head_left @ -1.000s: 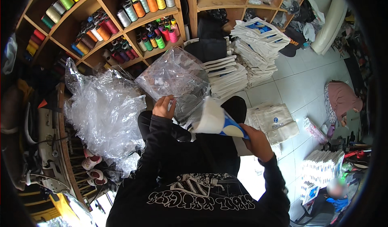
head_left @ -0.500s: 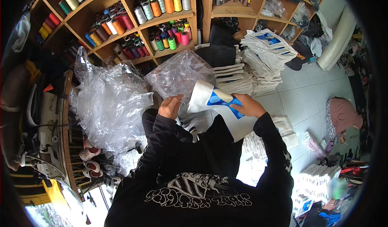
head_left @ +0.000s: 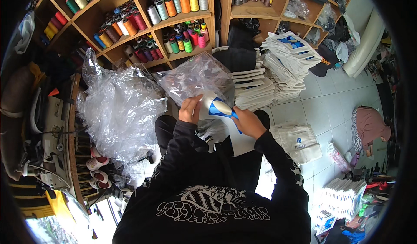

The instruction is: Folding printed tote bags and placing them into individual clear plastic sleeves.

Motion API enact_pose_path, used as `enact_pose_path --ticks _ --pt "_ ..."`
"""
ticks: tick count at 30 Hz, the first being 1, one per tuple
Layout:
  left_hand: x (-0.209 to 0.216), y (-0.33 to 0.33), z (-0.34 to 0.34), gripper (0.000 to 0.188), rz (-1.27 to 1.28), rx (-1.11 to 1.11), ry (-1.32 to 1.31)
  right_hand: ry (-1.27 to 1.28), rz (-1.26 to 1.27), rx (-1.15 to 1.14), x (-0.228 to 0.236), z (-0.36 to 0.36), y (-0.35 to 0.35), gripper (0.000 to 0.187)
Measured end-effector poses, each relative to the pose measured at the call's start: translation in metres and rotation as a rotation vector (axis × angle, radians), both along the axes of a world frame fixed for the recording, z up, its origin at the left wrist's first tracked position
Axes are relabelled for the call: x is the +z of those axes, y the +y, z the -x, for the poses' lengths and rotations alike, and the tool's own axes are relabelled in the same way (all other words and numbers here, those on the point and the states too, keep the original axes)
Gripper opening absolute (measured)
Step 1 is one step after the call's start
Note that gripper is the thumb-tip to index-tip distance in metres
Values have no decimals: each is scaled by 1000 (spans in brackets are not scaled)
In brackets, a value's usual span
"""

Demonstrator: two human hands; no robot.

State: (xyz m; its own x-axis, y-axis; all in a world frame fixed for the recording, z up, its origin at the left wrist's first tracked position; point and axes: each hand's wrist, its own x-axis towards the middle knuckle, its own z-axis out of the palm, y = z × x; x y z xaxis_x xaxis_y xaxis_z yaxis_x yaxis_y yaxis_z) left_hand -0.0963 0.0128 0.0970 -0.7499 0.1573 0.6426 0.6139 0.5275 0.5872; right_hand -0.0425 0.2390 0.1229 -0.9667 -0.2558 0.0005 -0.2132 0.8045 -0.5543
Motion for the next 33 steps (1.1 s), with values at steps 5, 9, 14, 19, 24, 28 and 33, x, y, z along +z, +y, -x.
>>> enact_pose_path --ticks 5,9,14,19,24,28,33 --pt "-7 4 -8 31 79 -117 62 -72 44 -98 2 2 -19 29" --pt "-9 3 -19 30 121 -165 85 97 169 -209 -9 2 -23 29" --pt "25 -1 -39 32 150 -284 11 87 354 -249 -6 -2 -26 31" --pt "14 -13 -40 63 -543 132 -243 195 498 -300 -9 -16 -28 29" --pt "4 -34 -6 51 -1074 -459 -769 107 679 -253 25 -30 -34 33" --pt "10 -13 -5 35 -1044 -536 -818 143 585 -279 26 -44 -38 32" --pt "0 5 -8 40 -781 -395 -754 221 554 -367 31 -64 -45 35"
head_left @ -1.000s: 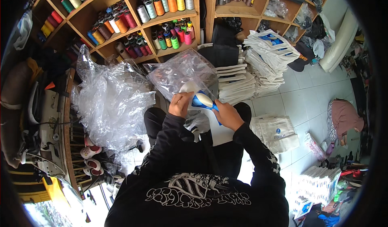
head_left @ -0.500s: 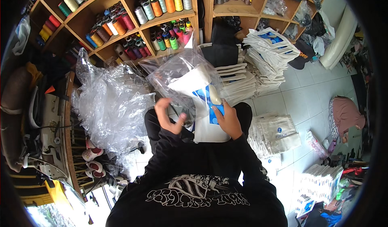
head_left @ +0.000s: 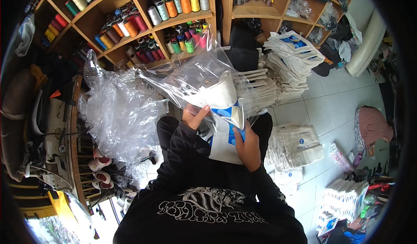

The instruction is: Folding printed tote bags and placing them into individual clear plastic sleeves.

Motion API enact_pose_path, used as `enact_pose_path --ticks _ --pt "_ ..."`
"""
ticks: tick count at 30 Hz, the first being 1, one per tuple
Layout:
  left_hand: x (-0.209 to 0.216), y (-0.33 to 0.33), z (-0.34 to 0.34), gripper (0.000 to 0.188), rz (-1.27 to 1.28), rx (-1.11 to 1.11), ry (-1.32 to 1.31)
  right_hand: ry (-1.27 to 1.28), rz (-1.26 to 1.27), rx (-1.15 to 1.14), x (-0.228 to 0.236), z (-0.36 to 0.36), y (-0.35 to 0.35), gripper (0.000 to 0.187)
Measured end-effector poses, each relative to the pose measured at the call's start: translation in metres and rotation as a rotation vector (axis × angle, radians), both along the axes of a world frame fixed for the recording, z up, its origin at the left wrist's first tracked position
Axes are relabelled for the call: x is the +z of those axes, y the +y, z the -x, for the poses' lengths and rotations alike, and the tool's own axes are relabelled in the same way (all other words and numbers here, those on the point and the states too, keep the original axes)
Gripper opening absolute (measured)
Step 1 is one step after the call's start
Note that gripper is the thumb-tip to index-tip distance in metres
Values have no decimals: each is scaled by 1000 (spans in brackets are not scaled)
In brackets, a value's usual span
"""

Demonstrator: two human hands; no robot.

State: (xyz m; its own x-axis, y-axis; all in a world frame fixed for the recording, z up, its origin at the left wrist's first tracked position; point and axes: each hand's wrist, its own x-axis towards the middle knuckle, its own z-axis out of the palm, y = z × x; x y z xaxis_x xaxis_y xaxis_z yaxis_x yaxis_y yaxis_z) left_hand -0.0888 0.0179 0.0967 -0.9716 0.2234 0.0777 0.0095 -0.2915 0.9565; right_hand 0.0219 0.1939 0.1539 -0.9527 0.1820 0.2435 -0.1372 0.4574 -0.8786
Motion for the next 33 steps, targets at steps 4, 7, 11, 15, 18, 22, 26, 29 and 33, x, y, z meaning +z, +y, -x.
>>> enact_pose_path --ticks 4,7,11,15,18,22,26,29,33 --pt "0 22 -11 27 -32 -98 -62 26 -148 -28 6 -21 12 49" --pt "-18 28 -14 29 -15 -220 -58 -46 -354 -60 22 -37 22 57" --pt "-22 62 -22 27 -146 -246 -82 -168 -352 -39 20 -58 48 57" --pt "-42 91 -21 35 81 -320 -190 -290 83 23 -20 -78 81 44" --pt "-87 104 -9 34 324 -328 -195 -270 -10 172 -63 -83 116 34" --pt "-123 101 11 34 426 -417 -239 -498 666 -154 -95 -78 137 25" --pt "-135 104 13 34 410 -511 -343 -473 509 -360 -140 -47 168 31" --pt "-147 109 6 33 312 -522 -478 -535 412 -329 -198 -25 198 32" --pt "-185 90 6 39 229 -343 -578 -643 700 -257 -221 -17 202 30"
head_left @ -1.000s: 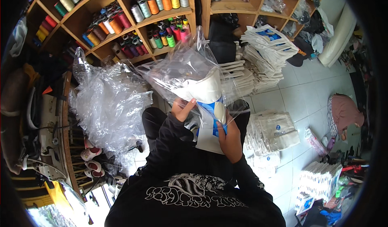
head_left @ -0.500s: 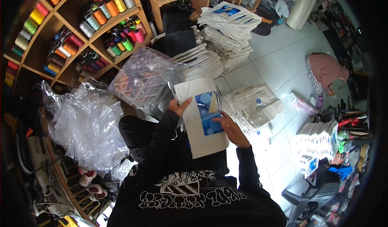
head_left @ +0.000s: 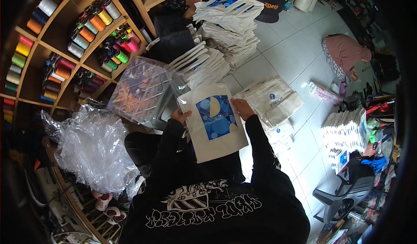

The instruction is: Folding printed tote bags and placing them into individual clear plastic sleeves.

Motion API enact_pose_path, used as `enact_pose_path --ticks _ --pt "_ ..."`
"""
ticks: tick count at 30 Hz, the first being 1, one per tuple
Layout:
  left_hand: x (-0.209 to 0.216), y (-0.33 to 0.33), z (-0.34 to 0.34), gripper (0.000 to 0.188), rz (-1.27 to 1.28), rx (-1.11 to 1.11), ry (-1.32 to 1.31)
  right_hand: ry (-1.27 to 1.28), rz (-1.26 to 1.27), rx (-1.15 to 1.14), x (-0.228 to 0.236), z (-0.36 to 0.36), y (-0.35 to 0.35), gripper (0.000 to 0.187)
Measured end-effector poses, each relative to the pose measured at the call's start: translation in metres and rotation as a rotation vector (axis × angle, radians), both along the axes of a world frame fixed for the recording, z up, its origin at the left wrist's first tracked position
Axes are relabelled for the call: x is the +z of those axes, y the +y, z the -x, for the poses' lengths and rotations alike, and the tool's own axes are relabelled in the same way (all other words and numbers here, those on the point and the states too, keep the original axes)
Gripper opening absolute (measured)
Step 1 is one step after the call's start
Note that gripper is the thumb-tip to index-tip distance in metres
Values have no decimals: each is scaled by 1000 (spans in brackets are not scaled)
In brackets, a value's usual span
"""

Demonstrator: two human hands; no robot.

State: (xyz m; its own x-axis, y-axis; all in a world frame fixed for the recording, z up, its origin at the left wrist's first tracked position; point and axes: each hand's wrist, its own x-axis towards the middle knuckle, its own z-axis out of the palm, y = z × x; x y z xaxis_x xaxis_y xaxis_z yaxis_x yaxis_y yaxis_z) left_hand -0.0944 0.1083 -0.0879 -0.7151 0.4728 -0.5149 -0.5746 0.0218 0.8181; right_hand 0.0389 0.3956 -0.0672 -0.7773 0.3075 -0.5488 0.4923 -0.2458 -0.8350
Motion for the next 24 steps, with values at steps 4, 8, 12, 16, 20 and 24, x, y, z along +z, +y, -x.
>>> enact_pose_path --ticks 4,8,12,16,20,24 --pt "6 -3 -8 32 475 116 54 54 -48 -14 -11 -7 0 26" --pt "26 -3 -24 37 790 -9 479 91 120 -298 2 -19 -4 21" --pt "1 -11 -20 30 611 16 395 89 279 -328 10 -21 -4 22" --pt "2 -3 -20 26 643 -4 415 93 235 -348 -2 -27 0 18" --pt "9 2 -20 24 577 -30 315 167 -495 -245 -3 -32 1 15" --pt "15 -1 -19 20 226 146 -125 190 -973 -221 37 -31 -15 13"
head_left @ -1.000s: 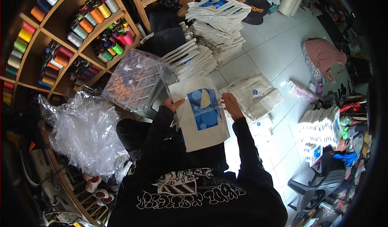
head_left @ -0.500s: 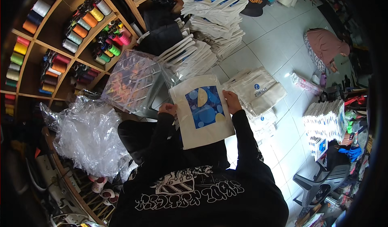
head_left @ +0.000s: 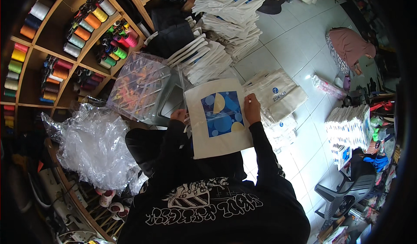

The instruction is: Folding printed tote bags and placing them into individual clear plastic sleeves.

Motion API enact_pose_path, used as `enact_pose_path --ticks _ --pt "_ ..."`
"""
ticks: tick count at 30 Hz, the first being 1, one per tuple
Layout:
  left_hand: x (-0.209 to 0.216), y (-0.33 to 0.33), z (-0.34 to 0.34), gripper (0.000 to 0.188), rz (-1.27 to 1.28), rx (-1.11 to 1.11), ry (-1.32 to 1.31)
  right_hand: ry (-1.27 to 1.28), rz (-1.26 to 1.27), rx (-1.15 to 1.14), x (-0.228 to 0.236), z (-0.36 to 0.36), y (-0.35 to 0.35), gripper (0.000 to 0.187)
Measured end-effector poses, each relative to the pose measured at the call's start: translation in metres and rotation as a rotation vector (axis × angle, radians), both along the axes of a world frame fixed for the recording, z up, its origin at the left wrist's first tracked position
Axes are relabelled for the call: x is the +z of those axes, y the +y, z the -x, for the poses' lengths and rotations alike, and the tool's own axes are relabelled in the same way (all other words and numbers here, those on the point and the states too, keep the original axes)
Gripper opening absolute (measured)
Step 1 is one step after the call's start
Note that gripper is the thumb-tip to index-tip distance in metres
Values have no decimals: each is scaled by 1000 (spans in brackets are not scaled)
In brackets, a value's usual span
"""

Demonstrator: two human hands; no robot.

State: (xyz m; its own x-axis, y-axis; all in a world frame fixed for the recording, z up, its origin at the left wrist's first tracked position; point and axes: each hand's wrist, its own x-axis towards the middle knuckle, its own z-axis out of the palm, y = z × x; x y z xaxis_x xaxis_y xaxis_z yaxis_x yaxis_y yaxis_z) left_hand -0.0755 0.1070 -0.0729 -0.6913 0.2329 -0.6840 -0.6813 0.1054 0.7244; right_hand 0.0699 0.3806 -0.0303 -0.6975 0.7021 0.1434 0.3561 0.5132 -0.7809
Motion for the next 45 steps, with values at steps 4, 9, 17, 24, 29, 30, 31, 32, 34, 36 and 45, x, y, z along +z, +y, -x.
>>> enact_pose_path --ticks 4,9,17,24,29,30,31,32,34,36,45 --pt "-5 -6 1 18 -241 62 -178 -79 -112 -6 25 -5 -12 11" --pt "-14 -3 -6 18 -321 129 -284 -230 -255 -19 43 -16 -25 13" --pt "-30 -11 -21 26 -457 120 -346 -218 -214 0 51 -33 -31 12" --pt "7 -9 -29 40 -323 59 -378 -68 313 28 25 -62 -13 11" --pt "3 -27 -35 35 -260 -126 -229 46 1235 -123 27 -68 -4 14" --pt "6 -28 -36 35 -259 -125 -230 21 1308 -122 29 -68 -2 16" --pt "10 -29 -38 32 -243 -129 -235 19 1308 -123 26 -71 0 16" --pt "13 -29 -39 29 -226 -132 -238 46 1334 -86 19 -75 2 15" --pt "21 -29 -40 29 -189 -133 -226 72 1360 -49 9 -83 6 13" --pt "30 -28 -40 28 -151 -134 -214 82 1422 9 0 -92 8 15" --pt "41 -37 -41 33 -83 -243 -158 -24 1525 14 23 -95 5 5"
